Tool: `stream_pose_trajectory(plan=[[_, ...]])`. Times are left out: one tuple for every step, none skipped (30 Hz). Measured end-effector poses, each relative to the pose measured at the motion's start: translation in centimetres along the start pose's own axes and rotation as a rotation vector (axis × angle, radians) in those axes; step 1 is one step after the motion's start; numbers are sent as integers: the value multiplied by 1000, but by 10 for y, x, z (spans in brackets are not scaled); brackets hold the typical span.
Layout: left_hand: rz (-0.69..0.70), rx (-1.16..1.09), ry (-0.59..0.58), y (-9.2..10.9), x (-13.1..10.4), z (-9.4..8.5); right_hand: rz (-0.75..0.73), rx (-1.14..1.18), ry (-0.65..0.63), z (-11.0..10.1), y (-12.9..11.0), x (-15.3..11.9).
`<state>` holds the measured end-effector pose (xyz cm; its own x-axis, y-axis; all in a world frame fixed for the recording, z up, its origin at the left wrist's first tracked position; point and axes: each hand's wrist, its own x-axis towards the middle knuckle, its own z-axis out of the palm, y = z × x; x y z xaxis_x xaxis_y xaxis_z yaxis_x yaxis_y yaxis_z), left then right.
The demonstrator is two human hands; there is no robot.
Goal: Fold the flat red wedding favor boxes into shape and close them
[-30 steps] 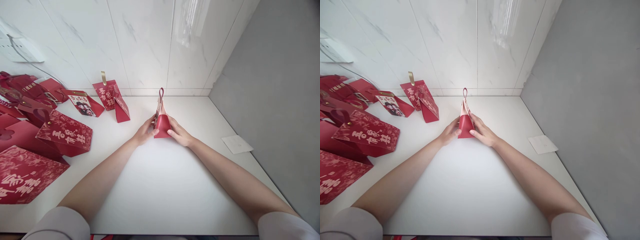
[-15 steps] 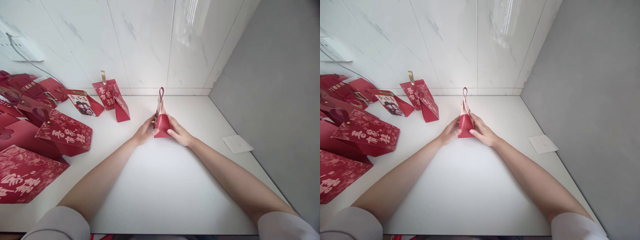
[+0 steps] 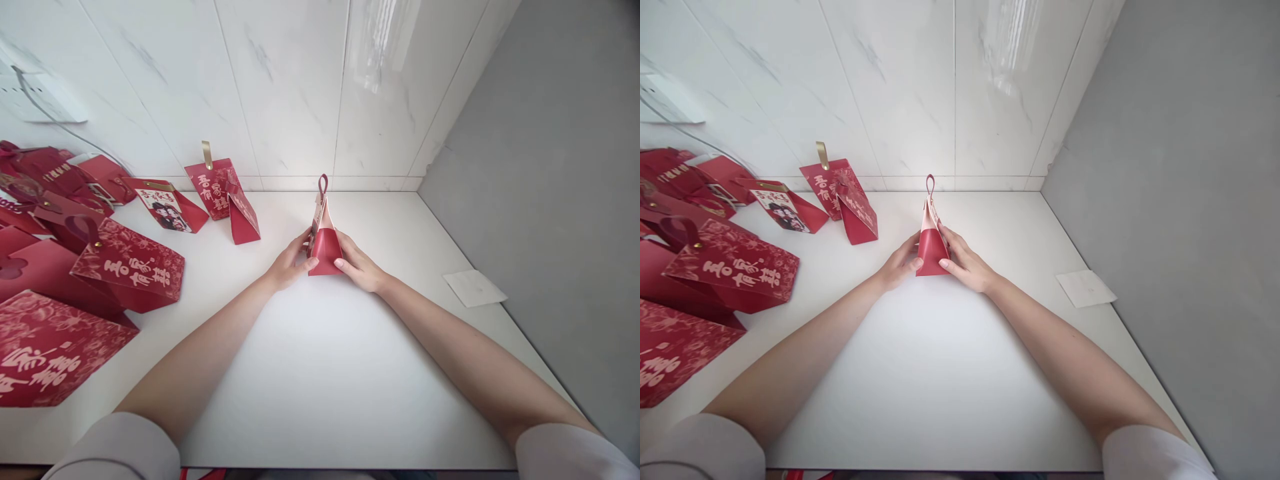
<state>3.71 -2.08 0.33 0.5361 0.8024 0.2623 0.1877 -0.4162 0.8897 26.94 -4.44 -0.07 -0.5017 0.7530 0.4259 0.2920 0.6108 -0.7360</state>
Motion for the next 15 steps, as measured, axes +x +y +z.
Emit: stream_pose_trajectory(plan=[[1,0,1,0,0,0,3,0,0,0,0,0],[1,0,1,0,0,0,5,1,0,0,0,0],[3,-1,2,-1,0,0,7,1,-1,0,0,0],[5,-1,2,-1,0,0,7,1,-2,0,0,0],[8,-3,2,0,0,0,6,1,-3,0,0,1],[10,-4,2,0,0,0,5,0,-4,0,0,1],[12,-5,2,0,0,0,3,-2,-4,0,0,1],[13,-5,0,0,0,0,4,-3,-5,0,0,0],[14,-5,-3,1,0,0,5,-4,-5,0,0,0],[14,-5,-6,1,0,0,6,-4,-5,0,-1,0],[14,-5,-9,1,1,0,6,-3,-5,0,-1,0],[16,-5,-10,2,1,0,6,-3,-4,0,-1,0],[19,-4,-10,2,1,0,6,-3,-3,0,-1,0],[21,-4,-10,2,1,0,6,-4,-4,0,0,0],[24,-5,-10,2,1,0,5,-5,-5,0,0,0]])
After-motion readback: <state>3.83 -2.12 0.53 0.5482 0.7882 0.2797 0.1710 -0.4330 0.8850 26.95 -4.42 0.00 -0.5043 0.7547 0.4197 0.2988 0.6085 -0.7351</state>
